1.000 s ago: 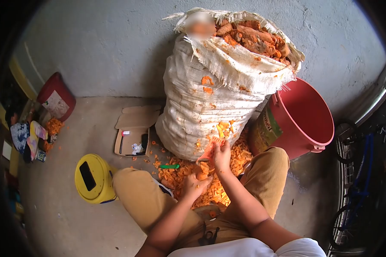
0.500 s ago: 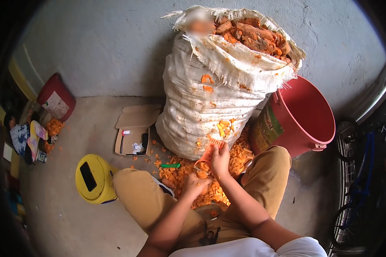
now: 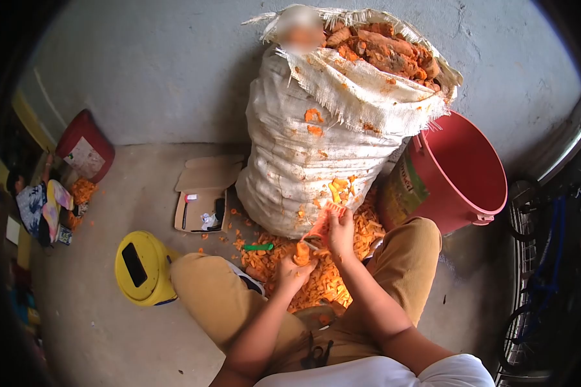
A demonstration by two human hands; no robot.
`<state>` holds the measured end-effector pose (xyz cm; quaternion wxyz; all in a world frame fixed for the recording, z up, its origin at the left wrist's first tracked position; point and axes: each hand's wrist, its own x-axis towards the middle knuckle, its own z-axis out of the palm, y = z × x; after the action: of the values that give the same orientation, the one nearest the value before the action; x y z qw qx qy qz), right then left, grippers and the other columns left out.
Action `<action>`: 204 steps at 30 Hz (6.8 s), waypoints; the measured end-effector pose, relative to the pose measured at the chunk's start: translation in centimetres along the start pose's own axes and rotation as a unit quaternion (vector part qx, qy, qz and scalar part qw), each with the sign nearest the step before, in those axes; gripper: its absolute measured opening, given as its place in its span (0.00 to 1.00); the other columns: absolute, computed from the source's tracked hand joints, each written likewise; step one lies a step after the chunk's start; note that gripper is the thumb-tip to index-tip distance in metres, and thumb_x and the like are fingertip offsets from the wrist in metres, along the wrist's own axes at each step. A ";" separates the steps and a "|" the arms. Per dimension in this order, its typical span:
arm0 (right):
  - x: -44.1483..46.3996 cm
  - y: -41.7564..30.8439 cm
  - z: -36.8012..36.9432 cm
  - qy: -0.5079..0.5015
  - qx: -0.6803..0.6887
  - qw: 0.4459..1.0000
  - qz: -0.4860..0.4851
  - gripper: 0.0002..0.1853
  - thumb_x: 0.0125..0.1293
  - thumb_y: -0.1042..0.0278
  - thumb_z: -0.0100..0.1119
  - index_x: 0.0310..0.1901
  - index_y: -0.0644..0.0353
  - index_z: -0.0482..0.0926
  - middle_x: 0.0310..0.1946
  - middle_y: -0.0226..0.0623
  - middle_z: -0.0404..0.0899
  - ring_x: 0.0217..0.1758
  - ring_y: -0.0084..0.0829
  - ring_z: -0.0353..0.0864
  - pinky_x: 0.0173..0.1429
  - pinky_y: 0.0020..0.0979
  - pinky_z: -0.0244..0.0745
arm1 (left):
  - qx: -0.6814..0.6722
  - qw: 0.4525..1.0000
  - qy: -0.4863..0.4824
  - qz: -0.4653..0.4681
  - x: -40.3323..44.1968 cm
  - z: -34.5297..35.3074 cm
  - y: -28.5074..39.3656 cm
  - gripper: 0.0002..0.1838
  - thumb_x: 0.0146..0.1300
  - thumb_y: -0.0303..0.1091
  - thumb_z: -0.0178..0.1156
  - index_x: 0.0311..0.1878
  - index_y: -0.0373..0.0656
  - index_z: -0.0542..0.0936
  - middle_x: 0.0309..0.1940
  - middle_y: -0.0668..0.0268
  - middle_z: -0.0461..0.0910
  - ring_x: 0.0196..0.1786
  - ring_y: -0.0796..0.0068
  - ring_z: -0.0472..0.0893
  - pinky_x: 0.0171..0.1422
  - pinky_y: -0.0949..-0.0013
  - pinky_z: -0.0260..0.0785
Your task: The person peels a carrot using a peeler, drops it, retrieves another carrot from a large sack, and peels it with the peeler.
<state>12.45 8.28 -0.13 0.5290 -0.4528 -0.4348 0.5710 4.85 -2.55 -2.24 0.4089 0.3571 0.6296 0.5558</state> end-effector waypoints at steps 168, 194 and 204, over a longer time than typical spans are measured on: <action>3.6 11.0 -4.1 0.238 -0.192 0.952 -0.029 0.09 0.57 0.75 0.49 0.37 0.65 0.63 0.30 0.37 0.71 0.25 0.24 0.72 0.26 0.23 0.68 | -0.017 0.977 0.196 0.082 2.8 1.0 -3.8 0.10 0.47 0.21 0.58 0.32 0.39 0.67 0.27 0.68 0.70 0.29 0.80 0.71 0.36 0.77 0.65; 4.3 5.2 -4.0 0.004 -0.363 0.916 -0.171 0.16 0.52 0.69 0.56 0.42 0.63 0.67 0.23 0.47 0.75 0.28 0.44 0.76 0.30 0.37 0.69 | -0.319 0.906 -0.060 -0.272 2.1 0.1 -3.4 0.21 0.46 0.24 0.61 0.45 0.41 0.67 0.37 0.63 0.74 0.39 0.69 0.75 0.41 0.69 0.68; 3.9 4.3 -2.8 -0.142 -0.246 0.958 0.040 0.15 0.52 0.69 0.58 0.40 0.66 0.70 0.25 0.39 0.77 0.27 0.28 0.77 0.30 0.29 0.71 | -0.053 0.979 -0.101 -0.167 2.3 -1.0 -5.5 0.29 0.36 0.23 0.66 0.46 0.36 0.67 0.36 0.63 0.73 0.37 0.74 0.74 0.37 0.74 0.66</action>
<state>14.11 11.93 -5.18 0.3108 -0.4998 -0.6140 0.5260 3.01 -1.59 -7.91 0.5756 0.2794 0.6056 0.4731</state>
